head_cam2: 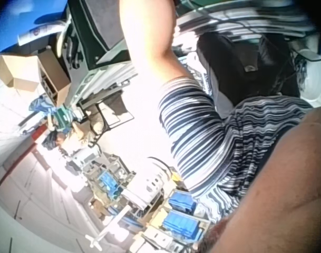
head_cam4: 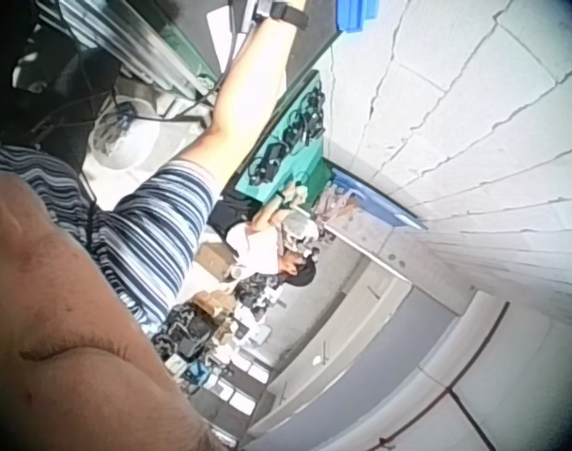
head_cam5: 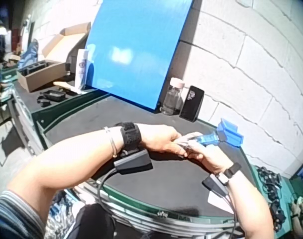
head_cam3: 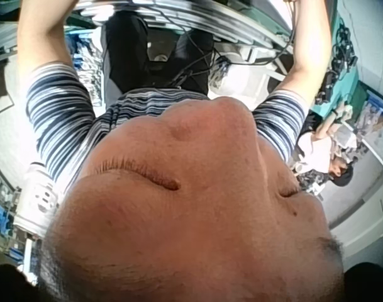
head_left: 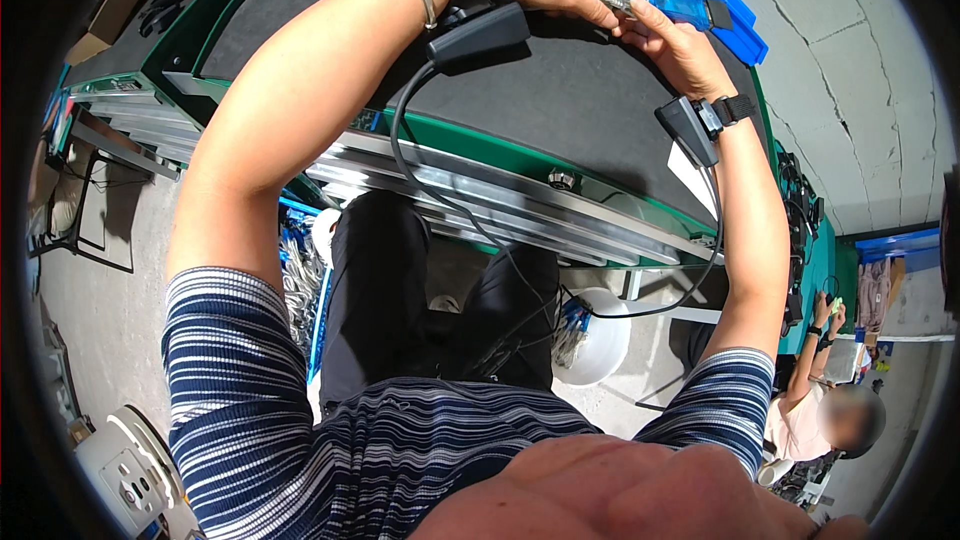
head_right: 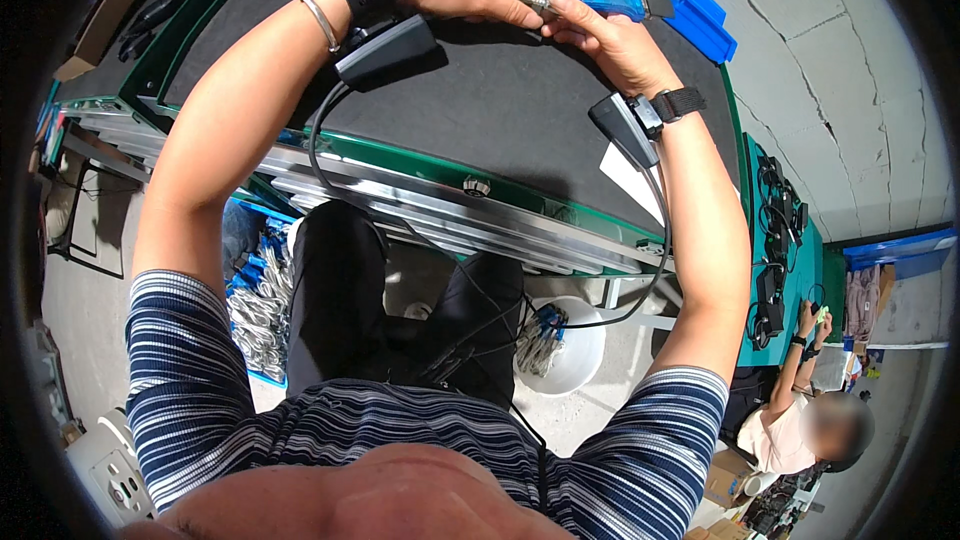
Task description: The recorder is assembling and inspecting electronic cable components at a workbench, including applying a blue sleeve or connector part to a silver cable bundle.
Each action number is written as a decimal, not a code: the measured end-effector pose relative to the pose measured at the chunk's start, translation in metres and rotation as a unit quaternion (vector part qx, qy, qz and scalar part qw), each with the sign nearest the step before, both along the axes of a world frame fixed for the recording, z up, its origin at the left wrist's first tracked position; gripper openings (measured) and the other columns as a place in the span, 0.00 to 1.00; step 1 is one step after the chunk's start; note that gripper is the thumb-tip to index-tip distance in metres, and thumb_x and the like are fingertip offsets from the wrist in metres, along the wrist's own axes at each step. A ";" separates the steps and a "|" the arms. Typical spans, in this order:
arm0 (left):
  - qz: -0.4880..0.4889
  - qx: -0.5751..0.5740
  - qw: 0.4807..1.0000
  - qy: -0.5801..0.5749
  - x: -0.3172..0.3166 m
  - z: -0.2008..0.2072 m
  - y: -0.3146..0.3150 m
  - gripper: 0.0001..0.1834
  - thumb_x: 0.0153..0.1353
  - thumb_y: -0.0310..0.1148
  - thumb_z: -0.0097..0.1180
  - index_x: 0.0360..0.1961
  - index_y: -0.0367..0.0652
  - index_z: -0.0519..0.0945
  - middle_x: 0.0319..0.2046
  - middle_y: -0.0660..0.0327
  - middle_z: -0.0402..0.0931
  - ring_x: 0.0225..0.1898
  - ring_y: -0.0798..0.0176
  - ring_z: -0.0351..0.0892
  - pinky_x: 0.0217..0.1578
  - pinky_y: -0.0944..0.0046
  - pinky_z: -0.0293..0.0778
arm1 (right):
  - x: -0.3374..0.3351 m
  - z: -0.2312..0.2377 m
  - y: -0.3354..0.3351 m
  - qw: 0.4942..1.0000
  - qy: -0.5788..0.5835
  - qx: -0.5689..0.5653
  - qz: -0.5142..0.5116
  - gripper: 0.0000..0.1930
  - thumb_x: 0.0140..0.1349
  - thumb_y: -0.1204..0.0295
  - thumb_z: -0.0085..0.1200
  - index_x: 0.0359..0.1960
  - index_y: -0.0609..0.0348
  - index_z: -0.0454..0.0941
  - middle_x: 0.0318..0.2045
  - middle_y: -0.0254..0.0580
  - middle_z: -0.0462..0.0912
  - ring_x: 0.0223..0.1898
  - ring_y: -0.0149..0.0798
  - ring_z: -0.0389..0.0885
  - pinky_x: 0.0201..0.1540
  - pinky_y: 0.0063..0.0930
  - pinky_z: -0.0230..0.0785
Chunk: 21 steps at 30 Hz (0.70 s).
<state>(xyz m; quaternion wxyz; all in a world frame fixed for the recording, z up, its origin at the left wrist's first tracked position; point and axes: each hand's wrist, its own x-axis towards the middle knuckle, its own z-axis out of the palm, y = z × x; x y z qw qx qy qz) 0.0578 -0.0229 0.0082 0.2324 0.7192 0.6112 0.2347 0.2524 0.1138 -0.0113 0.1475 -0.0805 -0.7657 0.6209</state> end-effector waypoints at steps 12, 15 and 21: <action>-0.003 0.082 0.992 0.097 0.003 -0.005 0.000 0.28 0.63 0.54 0.58 0.50 0.39 0.80 0.36 0.50 0.83 0.37 0.54 0.83 0.42 0.59 0.76 | 0.001 0.000 -0.001 0.999 -0.010 0.041 0.032 0.23 0.62 0.59 0.63 0.54 0.56 0.74 0.42 0.33 0.81 0.44 0.26 0.79 0.49 0.18 0.70; 0.021 0.103 0.988 0.112 0.001 0.003 -0.001 0.25 0.61 0.52 0.60 0.47 0.39 0.81 0.36 0.48 0.83 0.39 0.49 0.83 0.43 0.55 0.76 | 0.000 -0.001 -0.001 0.999 -0.005 0.047 -0.002 0.22 0.63 0.56 0.62 0.52 0.56 0.76 0.40 0.34 0.82 0.42 0.26 0.80 0.49 0.19 0.71; 0.045 0.128 0.980 0.148 -0.003 0.004 0.000 0.25 0.56 0.49 0.63 0.45 0.39 0.81 0.38 0.44 0.82 0.43 0.43 0.82 0.45 0.51 0.76 | 0.002 -0.002 0.004 0.995 -0.053 -0.024 -0.085 0.25 0.64 0.50 0.58 0.49 0.59 0.79 0.39 0.37 0.83 0.42 0.29 0.80 0.49 0.21 0.72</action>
